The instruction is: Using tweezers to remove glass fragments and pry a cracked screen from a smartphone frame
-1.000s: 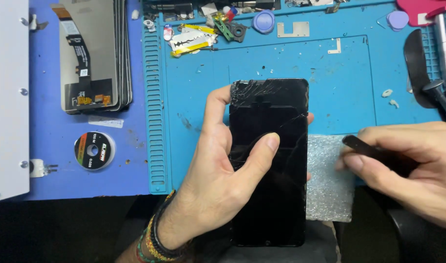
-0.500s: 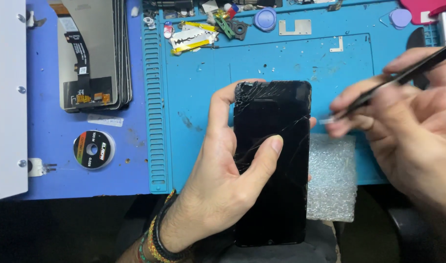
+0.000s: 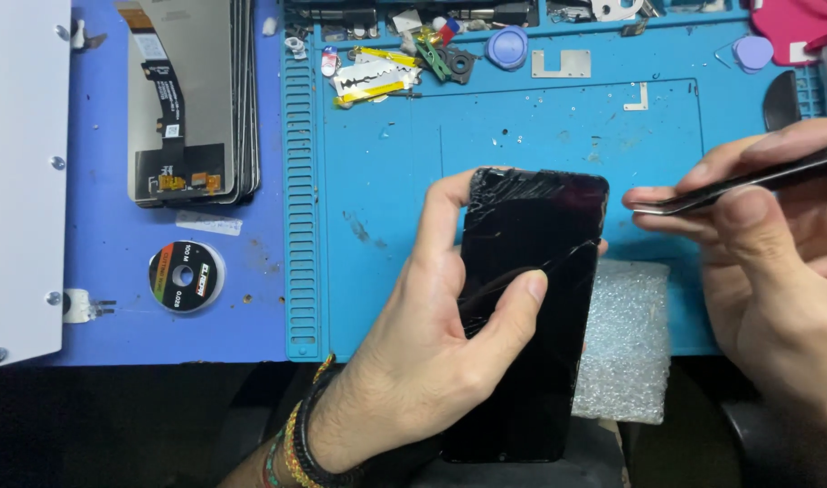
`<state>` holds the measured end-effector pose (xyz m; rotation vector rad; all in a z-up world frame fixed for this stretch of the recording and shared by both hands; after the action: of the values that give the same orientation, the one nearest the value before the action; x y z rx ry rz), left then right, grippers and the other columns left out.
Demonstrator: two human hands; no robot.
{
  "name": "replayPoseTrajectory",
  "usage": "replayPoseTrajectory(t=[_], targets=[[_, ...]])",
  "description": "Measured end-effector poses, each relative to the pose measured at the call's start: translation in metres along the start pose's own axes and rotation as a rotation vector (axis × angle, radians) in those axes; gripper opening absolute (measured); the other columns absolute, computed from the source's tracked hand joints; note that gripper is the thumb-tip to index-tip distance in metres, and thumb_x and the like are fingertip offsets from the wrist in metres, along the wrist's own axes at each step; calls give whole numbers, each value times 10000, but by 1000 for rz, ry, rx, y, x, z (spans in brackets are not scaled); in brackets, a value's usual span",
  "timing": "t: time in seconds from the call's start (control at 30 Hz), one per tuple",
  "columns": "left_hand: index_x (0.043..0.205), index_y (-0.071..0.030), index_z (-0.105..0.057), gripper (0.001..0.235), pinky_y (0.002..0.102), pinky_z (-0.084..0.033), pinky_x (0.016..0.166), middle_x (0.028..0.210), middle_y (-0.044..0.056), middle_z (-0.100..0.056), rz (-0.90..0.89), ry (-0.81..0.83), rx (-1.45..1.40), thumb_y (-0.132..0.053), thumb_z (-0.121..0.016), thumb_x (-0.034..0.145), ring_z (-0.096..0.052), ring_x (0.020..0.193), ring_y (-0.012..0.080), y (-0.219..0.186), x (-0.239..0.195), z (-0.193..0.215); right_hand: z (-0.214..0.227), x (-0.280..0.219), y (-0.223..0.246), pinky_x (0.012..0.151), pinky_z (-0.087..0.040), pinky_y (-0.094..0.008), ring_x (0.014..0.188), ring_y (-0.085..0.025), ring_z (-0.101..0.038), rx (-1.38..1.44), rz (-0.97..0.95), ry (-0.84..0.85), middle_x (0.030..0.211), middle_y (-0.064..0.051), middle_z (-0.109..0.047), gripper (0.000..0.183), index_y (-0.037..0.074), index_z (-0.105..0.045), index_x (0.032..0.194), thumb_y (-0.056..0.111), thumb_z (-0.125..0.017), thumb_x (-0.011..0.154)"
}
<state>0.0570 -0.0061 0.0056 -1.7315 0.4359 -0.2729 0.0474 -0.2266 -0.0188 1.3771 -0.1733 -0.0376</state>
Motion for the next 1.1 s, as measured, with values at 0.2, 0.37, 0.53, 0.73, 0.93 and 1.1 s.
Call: replayPoseTrajectory(t=[0.2, 0.37, 0.53, 0.73, 0.93, 1.1], targets=[[1384, -71, -387, 462, 273, -541, 886, 1082, 8, -658, 36, 9, 209, -182, -573, 976, -633, 913, 118, 1, -1, 2, -10, 17, 26, 1080, -699, -454, 1083, -376, -757, -148, 205, 111, 1197, -223, -580, 418, 10, -278, 1524, 88, -463, 1157], [1415, -68, -401, 507, 277, -543, 906, 1110, 18, -697, 54, 30, 254, -210, -566, 957, -680, 961, 132, -2, 0, 3, -35, 33, 49, 1047, -727, -400, 1071, -358, -805, -90, 93, 186, 1126, -252, -627, 262, -16, -374, 1245, 0, -552, 1054], [1403, -92, -421, 498, 286, -543, 893, 1092, -6, -712, 77, 35, 277, -231, -560, 946, -695, 967, 137, -2, 2, 6, -33, 36, 31, 938, -734, -359, 1021, -339, -824, -9, 11, 179, 1108, -216, -655, 309, 42, -392, 1243, 87, -588, 1009], [1438, -65, -383, 538, 312, -538, 1008, 1257, 64, -696, 25, 37, 242, -212, -534, 944, -716, 1122, 195, -2, 4, 7, -26, 32, 15, 1032, -746, -405, 1102, -360, -801, -122, 119, 200, 1171, -221, -576, 252, 42, -350, 1266, 82, -522, 1085], [1447, -64, -371, 530, 303, -526, 1006, 1250, 71, -669, 28, 46, 197, -183, -527, 954, -686, 1103, 188, -2, 5, 7, -23, 30, 9, 1106, -727, -439, 1119, -375, -774, -120, 131, 202, 1228, -244, -543, 276, 39, -321, 1320, 84, -482, 1101], [1439, -86, -386, 530, 303, -529, 1032, 1265, 62, -679, 77, 35, 178, -185, -520, 936, -700, 1140, 185, -3, 5, 6, -28, 28, 14, 1131, -699, -437, 1109, -366, -759, -188, 168, 191, 1228, -258, -540, 248, -3, -325, 1310, 44, -479, 1122]])
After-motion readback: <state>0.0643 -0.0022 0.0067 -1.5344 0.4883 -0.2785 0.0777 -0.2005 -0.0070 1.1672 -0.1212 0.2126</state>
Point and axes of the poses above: each hand's wrist, its own x-axis towards the middle knuckle, its own z-axis out of the back of the hand, y = z × x, the point moved 5 cm from there along x, towards the middle knuckle
